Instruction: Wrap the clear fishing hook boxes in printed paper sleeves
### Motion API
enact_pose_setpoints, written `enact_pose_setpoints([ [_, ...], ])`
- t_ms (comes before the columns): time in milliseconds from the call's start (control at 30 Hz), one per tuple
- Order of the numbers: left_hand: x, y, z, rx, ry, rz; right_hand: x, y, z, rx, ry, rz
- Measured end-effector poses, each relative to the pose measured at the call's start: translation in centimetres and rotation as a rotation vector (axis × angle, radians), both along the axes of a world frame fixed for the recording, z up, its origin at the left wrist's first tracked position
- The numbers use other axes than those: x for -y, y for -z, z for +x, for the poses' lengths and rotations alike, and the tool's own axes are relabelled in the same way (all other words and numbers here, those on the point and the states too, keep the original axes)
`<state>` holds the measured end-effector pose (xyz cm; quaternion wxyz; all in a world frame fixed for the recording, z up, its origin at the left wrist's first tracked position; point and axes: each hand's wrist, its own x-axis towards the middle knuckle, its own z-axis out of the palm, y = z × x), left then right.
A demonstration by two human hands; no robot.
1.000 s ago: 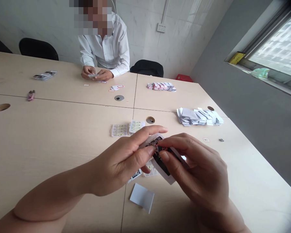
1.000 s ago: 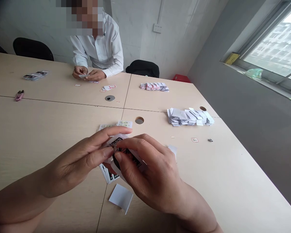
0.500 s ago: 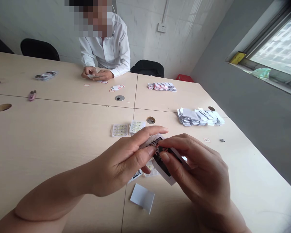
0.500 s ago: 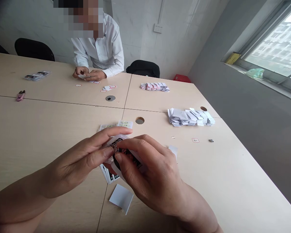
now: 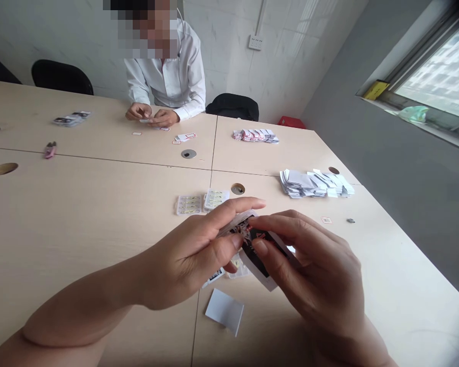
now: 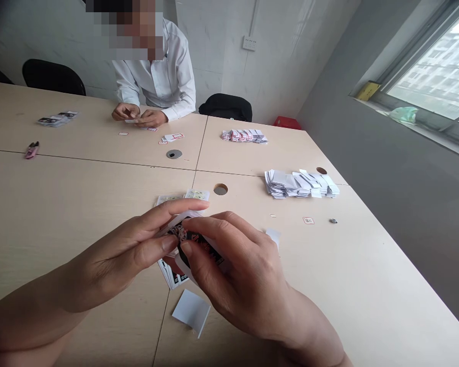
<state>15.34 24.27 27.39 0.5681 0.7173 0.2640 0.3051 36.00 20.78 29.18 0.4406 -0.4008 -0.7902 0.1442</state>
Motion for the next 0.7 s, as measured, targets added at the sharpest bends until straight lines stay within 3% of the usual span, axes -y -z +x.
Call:
enact_pose_setpoints([
  [700, 0.24, -0.14, 0.18, 0.04, -0.019, -0.04, 0.13, 0.02, -0.02, -0.004, -0.01, -0.001],
])
